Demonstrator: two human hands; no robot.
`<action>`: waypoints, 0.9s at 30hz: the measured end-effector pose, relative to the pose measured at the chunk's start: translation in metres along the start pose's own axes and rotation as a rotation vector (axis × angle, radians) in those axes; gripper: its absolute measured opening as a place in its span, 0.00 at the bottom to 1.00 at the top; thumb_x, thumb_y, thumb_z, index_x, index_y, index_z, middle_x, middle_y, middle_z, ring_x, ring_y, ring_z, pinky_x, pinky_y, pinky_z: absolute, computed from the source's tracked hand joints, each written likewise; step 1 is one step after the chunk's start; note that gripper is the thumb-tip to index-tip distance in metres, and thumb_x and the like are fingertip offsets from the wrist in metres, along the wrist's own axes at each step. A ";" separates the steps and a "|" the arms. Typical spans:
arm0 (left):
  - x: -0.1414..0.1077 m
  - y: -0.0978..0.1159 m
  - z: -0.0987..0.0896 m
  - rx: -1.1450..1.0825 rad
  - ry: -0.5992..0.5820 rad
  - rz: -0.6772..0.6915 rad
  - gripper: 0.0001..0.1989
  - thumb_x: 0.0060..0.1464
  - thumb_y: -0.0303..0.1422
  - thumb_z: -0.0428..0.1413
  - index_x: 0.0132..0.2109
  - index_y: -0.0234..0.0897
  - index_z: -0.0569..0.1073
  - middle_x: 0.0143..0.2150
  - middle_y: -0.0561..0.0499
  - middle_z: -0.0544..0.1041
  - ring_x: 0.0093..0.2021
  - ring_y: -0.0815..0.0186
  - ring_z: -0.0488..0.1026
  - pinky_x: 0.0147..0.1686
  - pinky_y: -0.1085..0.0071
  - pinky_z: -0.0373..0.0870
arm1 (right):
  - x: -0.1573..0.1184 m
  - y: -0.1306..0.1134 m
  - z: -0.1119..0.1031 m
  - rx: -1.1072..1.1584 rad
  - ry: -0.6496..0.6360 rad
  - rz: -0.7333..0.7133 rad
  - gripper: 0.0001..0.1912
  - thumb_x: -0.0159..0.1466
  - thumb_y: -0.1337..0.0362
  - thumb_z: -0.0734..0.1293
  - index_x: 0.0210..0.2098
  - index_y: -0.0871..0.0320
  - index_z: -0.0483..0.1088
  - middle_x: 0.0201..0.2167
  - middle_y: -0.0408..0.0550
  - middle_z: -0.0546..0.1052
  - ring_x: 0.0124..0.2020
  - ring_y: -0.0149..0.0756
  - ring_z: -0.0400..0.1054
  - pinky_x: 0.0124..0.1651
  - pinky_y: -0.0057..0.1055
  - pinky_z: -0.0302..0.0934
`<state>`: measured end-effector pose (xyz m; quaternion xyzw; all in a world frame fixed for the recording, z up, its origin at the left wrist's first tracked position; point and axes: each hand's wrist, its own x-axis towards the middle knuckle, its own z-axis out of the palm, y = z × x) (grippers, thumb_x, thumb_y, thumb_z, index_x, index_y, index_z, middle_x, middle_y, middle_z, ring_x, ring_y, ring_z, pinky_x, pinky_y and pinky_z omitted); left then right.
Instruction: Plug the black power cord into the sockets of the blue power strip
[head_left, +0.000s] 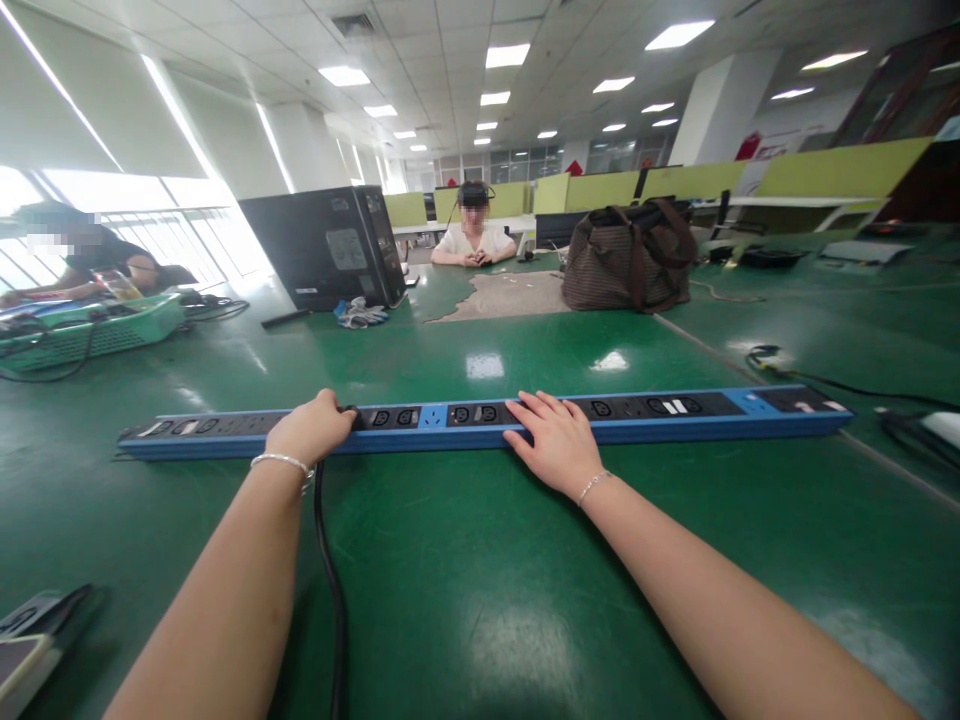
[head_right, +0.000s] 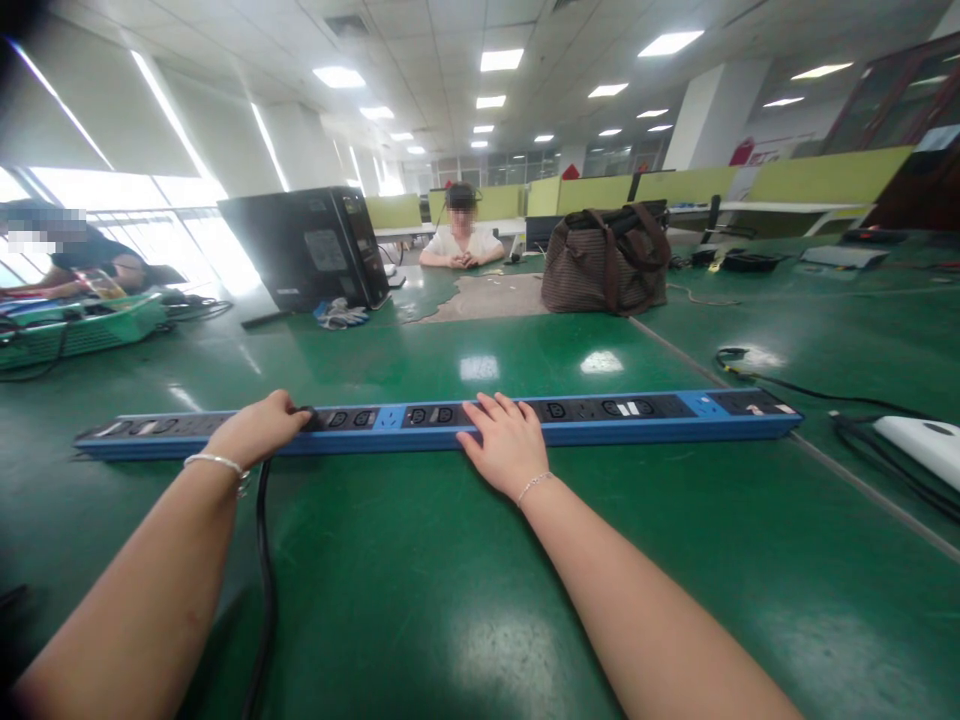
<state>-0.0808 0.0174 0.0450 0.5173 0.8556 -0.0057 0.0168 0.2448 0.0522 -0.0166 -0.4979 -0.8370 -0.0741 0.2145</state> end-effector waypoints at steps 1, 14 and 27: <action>-0.001 0.001 -0.001 0.004 -0.001 -0.003 0.25 0.51 0.46 0.41 0.47 0.33 0.67 0.45 0.34 0.76 0.45 0.48 0.73 0.39 0.60 0.66 | 0.000 0.000 0.000 -0.002 -0.001 0.001 0.24 0.64 0.50 0.56 0.57 0.48 0.64 0.60 0.43 0.64 0.60 0.41 0.54 0.60 0.43 0.44; -0.003 0.010 -0.009 0.059 -0.017 0.013 0.24 0.52 0.44 0.41 0.47 0.31 0.67 0.45 0.31 0.76 0.44 0.48 0.74 0.38 0.59 0.66 | -0.001 -0.001 -0.001 0.002 -0.009 0.007 0.24 0.64 0.50 0.56 0.57 0.48 0.64 0.60 0.43 0.64 0.61 0.41 0.53 0.60 0.43 0.43; -0.025 0.022 -0.003 0.064 0.033 -0.019 0.21 0.56 0.39 0.36 0.48 0.32 0.64 0.41 0.31 0.77 0.43 0.50 0.75 0.38 0.59 0.66 | 0.000 -0.001 -0.001 0.006 0.000 0.002 0.23 0.64 0.51 0.56 0.56 0.49 0.64 0.59 0.43 0.65 0.60 0.41 0.54 0.60 0.43 0.44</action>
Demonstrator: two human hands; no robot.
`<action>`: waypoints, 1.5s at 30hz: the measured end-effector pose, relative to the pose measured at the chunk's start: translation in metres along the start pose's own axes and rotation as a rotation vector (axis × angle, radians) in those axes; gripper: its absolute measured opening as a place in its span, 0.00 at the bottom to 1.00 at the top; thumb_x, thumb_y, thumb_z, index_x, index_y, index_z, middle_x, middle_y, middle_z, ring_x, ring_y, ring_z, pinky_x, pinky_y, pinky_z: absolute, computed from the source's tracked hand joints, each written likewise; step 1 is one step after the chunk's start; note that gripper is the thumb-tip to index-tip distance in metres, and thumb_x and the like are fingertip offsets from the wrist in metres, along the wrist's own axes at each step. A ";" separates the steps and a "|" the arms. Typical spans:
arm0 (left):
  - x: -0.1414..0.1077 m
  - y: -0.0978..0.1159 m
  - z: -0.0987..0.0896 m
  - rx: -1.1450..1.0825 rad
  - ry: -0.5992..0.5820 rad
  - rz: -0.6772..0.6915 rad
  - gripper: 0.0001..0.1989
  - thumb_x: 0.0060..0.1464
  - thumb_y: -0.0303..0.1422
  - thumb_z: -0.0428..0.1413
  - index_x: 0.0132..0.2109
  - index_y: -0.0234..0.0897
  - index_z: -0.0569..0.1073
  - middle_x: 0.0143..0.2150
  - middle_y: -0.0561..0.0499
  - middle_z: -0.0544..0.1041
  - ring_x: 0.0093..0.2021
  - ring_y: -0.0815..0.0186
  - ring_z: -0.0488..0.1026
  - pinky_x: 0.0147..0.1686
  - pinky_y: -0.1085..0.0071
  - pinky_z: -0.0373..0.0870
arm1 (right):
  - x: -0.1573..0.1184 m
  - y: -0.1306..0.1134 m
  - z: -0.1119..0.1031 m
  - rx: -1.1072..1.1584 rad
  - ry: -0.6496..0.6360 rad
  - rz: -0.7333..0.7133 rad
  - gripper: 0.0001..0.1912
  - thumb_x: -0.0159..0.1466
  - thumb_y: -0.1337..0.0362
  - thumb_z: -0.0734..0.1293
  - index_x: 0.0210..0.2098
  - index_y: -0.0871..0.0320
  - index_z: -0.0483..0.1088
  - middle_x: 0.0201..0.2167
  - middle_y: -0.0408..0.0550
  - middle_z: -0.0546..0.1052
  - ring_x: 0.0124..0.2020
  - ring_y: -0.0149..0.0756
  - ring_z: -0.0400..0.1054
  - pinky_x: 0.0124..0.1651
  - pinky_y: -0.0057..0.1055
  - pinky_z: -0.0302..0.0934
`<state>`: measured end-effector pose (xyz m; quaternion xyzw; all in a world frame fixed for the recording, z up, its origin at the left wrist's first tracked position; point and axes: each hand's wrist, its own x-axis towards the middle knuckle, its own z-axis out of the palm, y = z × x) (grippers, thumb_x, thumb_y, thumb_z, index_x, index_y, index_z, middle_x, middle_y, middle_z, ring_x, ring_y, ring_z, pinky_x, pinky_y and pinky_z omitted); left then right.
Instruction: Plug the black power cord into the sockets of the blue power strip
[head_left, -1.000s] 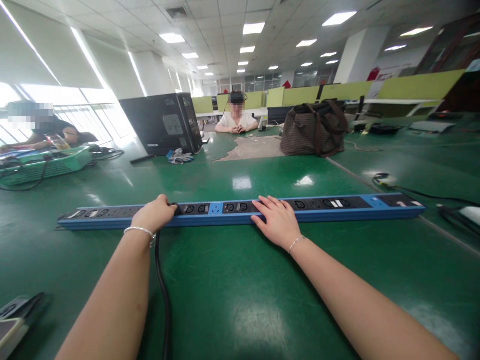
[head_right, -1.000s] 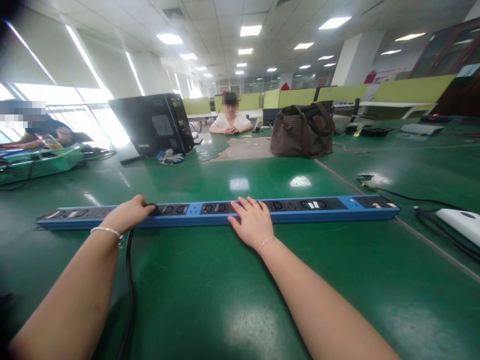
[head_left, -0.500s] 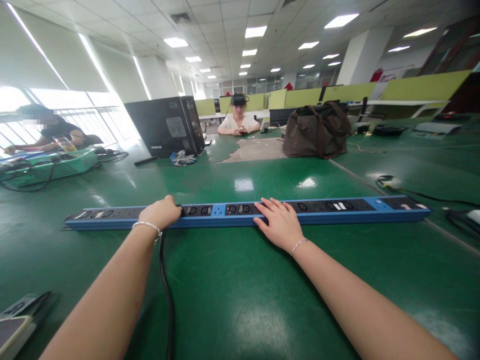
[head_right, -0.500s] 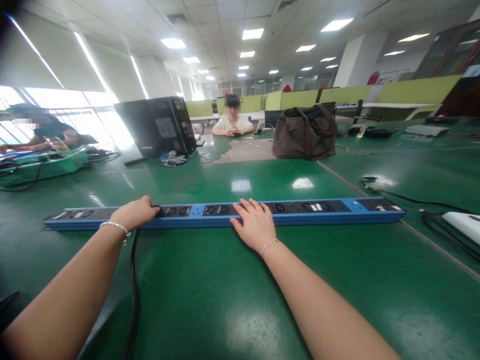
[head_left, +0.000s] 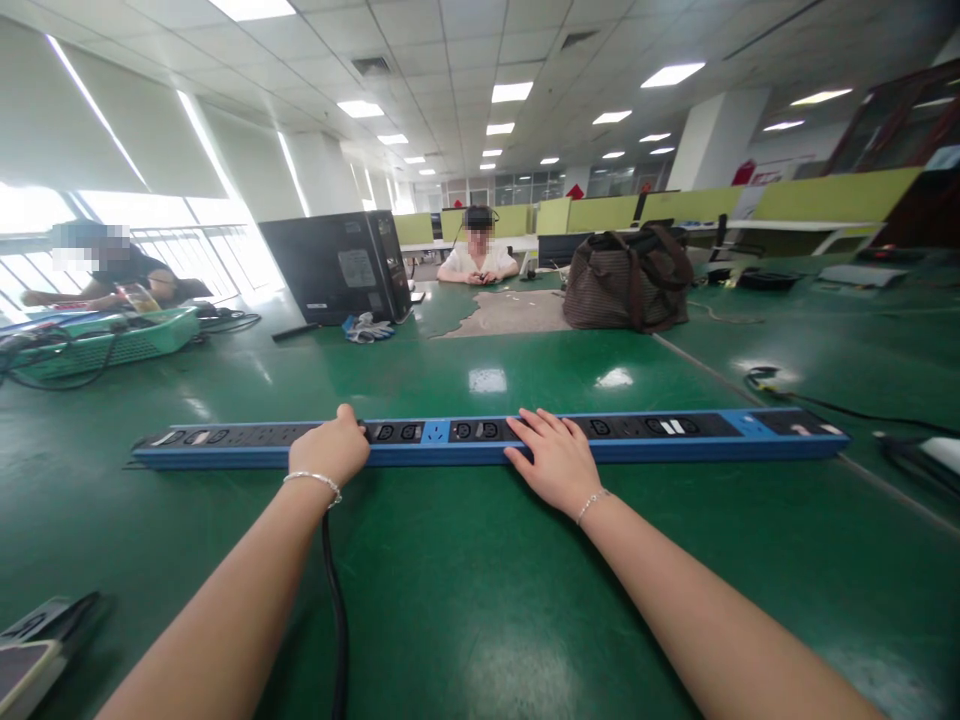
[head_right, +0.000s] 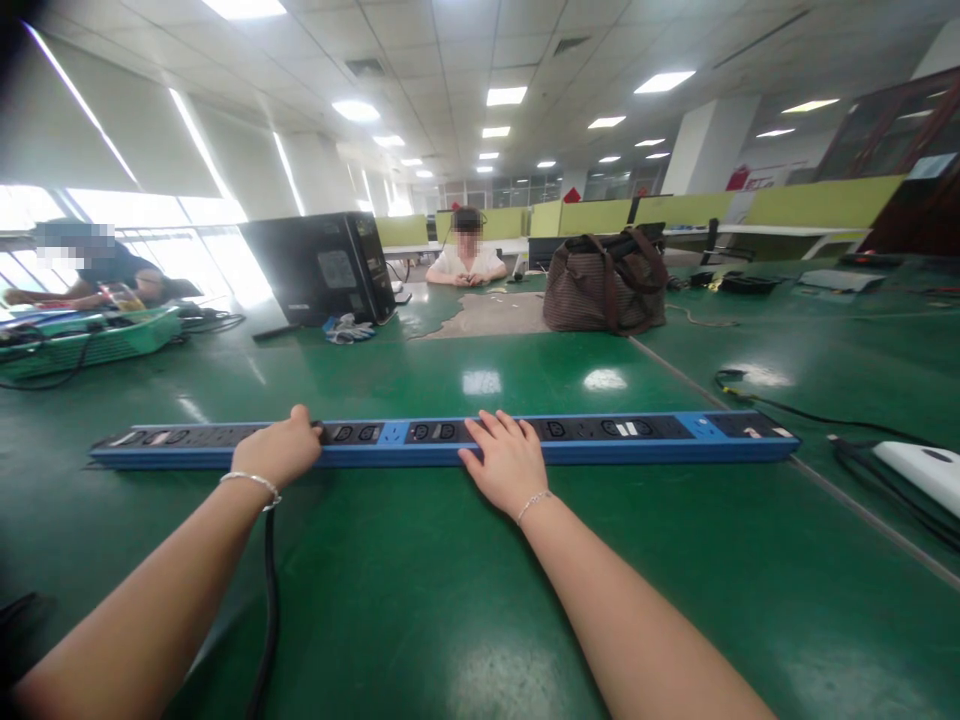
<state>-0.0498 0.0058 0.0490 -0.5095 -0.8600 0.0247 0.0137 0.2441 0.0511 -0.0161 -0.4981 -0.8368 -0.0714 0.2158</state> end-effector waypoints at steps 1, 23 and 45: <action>-0.001 0.001 0.000 -0.002 0.003 0.001 0.21 0.56 0.39 0.36 0.48 0.32 0.64 0.40 0.32 0.77 0.43 0.49 0.75 0.38 0.59 0.66 | 0.000 0.000 0.000 0.002 0.003 0.000 0.23 0.64 0.51 0.56 0.56 0.49 0.65 0.59 0.43 0.65 0.60 0.41 0.54 0.60 0.43 0.44; 0.037 -0.008 -0.005 0.050 -0.185 0.160 0.26 0.53 0.41 0.40 0.48 0.26 0.70 0.44 0.30 0.77 0.44 0.52 0.75 0.41 0.63 0.67 | 0.000 0.000 -0.001 0.002 -0.004 0.013 0.23 0.64 0.51 0.56 0.56 0.48 0.64 0.60 0.42 0.64 0.61 0.40 0.54 0.60 0.43 0.44; 0.022 -0.013 0.000 0.122 -0.055 0.241 0.25 0.56 0.43 0.36 0.48 0.35 0.70 0.47 0.35 0.75 0.51 0.50 0.70 0.47 0.57 0.64 | 0.000 0.001 0.000 -0.002 0.001 0.010 0.23 0.64 0.51 0.56 0.57 0.48 0.64 0.60 0.43 0.64 0.60 0.41 0.54 0.60 0.43 0.44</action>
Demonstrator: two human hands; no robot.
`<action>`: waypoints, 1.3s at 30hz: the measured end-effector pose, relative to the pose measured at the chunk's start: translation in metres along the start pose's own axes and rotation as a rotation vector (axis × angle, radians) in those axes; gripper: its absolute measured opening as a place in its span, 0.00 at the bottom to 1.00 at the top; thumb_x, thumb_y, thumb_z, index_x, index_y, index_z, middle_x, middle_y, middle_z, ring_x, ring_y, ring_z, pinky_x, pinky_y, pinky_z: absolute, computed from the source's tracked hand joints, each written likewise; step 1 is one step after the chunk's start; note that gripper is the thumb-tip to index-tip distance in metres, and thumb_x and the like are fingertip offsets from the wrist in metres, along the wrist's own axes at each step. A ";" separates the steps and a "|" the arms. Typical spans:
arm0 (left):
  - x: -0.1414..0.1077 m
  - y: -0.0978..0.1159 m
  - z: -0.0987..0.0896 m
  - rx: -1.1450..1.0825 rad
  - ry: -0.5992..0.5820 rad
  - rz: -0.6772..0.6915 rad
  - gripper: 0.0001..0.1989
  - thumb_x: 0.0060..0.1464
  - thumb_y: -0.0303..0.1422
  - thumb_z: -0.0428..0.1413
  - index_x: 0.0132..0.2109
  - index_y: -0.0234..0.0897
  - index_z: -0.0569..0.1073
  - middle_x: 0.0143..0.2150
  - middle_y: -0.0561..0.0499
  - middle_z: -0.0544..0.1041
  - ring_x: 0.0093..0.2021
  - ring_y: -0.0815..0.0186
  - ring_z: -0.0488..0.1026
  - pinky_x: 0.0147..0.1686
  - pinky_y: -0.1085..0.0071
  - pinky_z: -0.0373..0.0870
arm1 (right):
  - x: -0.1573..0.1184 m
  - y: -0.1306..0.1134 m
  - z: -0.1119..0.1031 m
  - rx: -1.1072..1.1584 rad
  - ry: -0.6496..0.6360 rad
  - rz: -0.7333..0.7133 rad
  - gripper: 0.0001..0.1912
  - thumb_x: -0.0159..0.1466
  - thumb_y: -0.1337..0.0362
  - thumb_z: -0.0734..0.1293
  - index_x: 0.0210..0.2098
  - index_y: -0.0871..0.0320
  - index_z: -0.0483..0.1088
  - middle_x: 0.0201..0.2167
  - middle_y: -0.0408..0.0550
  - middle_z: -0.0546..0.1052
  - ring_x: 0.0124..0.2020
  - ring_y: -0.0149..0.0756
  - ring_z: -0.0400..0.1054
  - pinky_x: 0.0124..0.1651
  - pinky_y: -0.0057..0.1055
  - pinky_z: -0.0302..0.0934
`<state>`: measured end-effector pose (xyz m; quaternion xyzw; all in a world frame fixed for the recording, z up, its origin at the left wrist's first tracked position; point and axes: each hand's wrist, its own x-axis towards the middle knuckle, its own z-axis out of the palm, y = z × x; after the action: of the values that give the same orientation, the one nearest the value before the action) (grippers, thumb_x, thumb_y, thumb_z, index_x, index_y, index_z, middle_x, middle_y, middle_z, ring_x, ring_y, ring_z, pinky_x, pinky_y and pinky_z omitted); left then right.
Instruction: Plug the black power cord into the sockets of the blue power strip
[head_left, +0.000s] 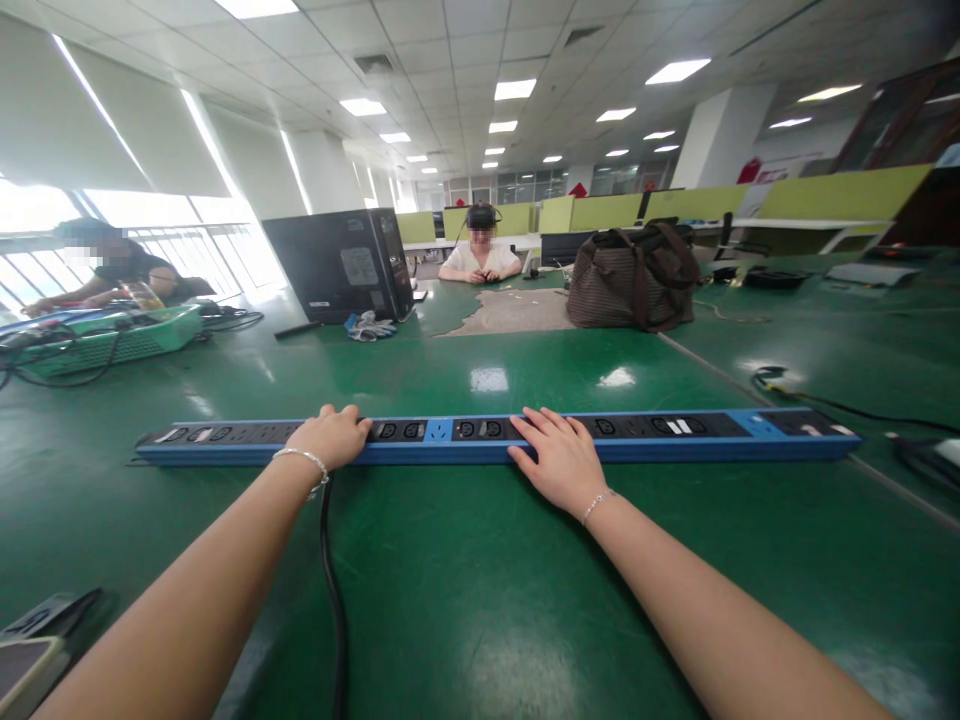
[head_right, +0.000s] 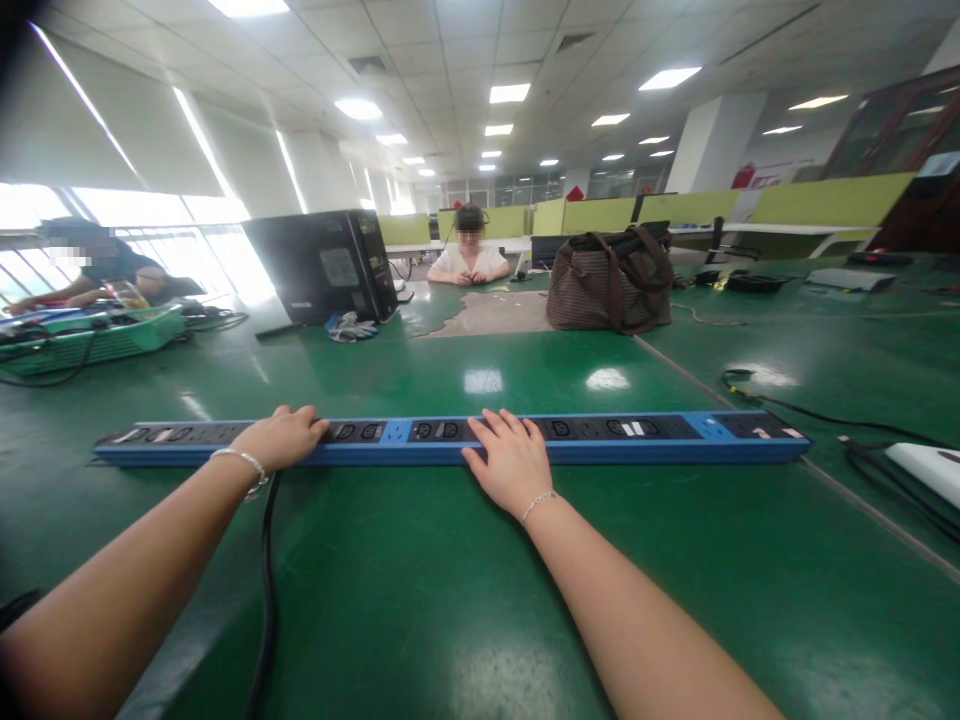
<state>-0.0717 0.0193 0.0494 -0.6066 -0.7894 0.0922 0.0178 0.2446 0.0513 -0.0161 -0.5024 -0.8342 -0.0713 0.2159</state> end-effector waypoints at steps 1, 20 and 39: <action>0.002 -0.002 -0.002 0.000 -0.012 0.007 0.25 0.55 0.43 0.36 0.46 0.35 0.71 0.47 0.36 0.76 0.50 0.51 0.71 0.46 0.59 0.64 | 0.000 0.000 0.000 0.001 -0.002 0.000 0.23 0.64 0.51 0.56 0.57 0.48 0.64 0.60 0.43 0.64 0.60 0.41 0.54 0.60 0.43 0.44; 0.010 -0.007 -0.008 -0.024 -0.050 0.030 0.27 0.55 0.42 0.38 0.41 0.28 0.75 0.42 0.32 0.77 0.45 0.50 0.73 0.43 0.62 0.66 | 0.000 0.000 0.001 -0.002 0.006 -0.008 0.23 0.64 0.51 0.56 0.56 0.48 0.65 0.59 0.43 0.65 0.60 0.42 0.54 0.60 0.45 0.43; -0.001 -0.038 -0.017 -0.502 0.121 -0.134 0.20 0.51 0.47 0.45 0.27 0.38 0.73 0.34 0.45 0.78 0.39 0.58 0.74 0.42 0.65 0.68 | 0.000 0.000 0.002 -0.015 0.011 -0.013 0.23 0.64 0.51 0.56 0.56 0.48 0.64 0.59 0.43 0.65 0.60 0.41 0.54 0.60 0.44 0.43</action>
<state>-0.1050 0.0108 0.0721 -0.5429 -0.8235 -0.1441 -0.0799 0.2444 0.0518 -0.0181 -0.4982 -0.8357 -0.0816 0.2163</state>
